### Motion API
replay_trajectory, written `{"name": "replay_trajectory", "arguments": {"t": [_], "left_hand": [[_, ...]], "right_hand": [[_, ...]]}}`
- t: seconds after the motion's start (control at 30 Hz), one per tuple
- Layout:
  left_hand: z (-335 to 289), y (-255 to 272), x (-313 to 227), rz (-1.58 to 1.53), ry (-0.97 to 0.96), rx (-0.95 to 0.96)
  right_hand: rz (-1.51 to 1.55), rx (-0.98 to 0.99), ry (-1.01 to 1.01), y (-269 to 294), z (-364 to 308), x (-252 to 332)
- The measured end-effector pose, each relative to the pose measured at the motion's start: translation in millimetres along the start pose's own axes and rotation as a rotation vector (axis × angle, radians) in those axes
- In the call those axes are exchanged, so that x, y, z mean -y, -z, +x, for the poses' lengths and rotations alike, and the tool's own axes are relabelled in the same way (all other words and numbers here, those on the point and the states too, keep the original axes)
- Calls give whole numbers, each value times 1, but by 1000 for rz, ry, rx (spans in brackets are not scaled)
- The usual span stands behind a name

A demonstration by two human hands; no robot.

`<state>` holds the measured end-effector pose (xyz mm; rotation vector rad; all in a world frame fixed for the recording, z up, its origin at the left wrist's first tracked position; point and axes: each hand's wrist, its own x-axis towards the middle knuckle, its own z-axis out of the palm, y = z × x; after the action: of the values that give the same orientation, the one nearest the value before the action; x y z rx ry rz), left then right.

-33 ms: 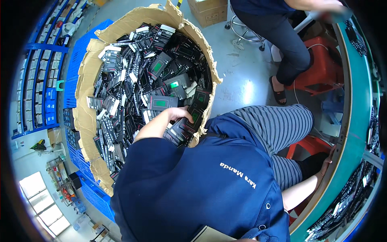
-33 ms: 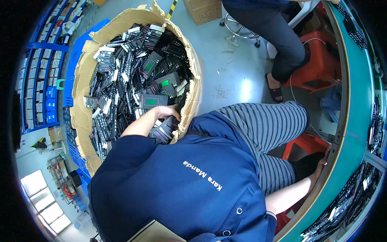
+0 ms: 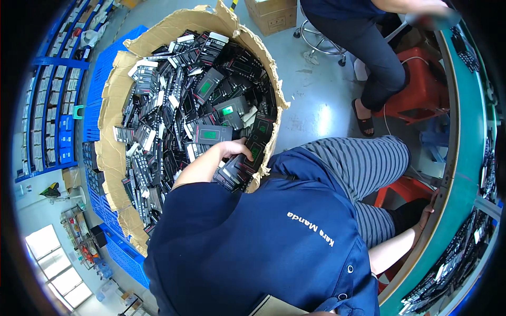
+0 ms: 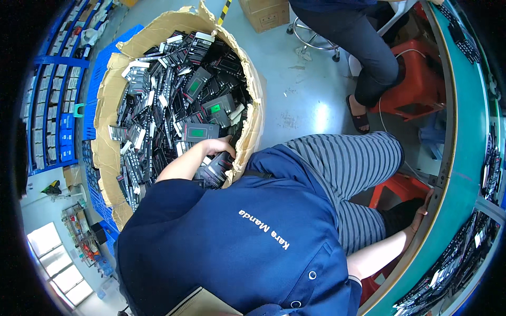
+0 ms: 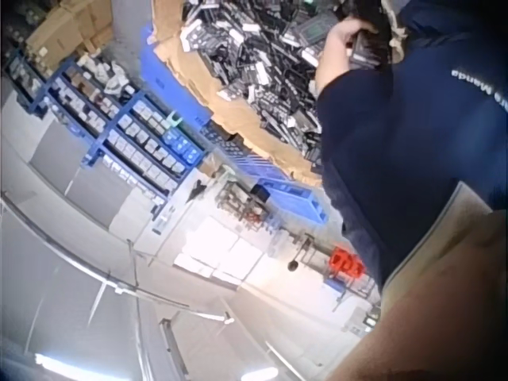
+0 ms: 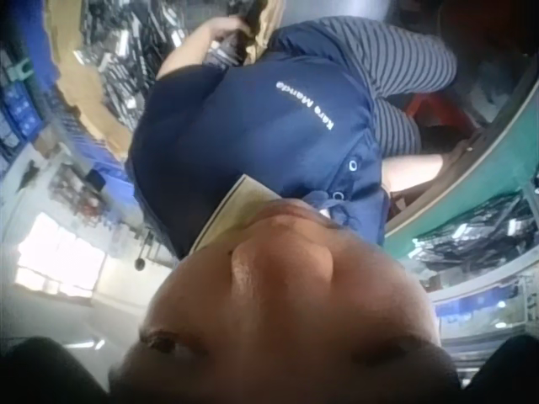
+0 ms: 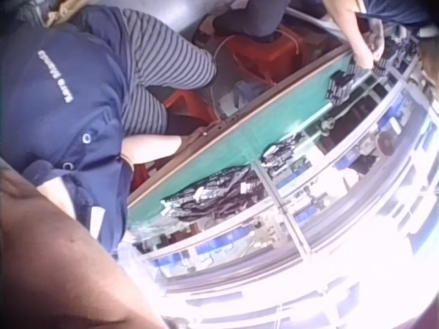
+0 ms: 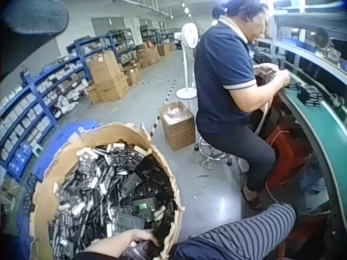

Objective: The person picks up small black electronic components from a large cardboard box and places them into clear plastic sleeves. They then place the packaged items onto a green workbench, stacking them alongside other packaged units. The person repeats this process, handling items one at a time.

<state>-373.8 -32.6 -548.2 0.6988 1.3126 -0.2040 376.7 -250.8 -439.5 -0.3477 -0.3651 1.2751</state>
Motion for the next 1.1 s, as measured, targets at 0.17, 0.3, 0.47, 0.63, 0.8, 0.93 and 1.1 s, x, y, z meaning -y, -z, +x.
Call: {"name": "replay_trajectory", "arguments": {"t": [0.17,0.3,0.47,0.63,0.8,0.93,1.1], "left_hand": [[-6,-3,1,84,-76,-70],[0,19,-4,333,-289,-324],[-7,65,-40,270,-412,-638],[-33,109,-89,156,-661,-991],[-94,113,-133,-120,-992,-1107],[-152,113,-162,-424,-1205,-1088],[-203,122,-193,-542,-1513,-943]], "right_hand": [[17,47,-7,-29,8,-19],[10,34,14,-21,6,-15],[-3,18,32,-14,6,-10],[-9,1,57,-11,1,-8],[-11,-14,85,-7,-6,-4],[-5,-21,88,-4,-6,-5],[-18,-35,127,-6,-17,-7]]}}
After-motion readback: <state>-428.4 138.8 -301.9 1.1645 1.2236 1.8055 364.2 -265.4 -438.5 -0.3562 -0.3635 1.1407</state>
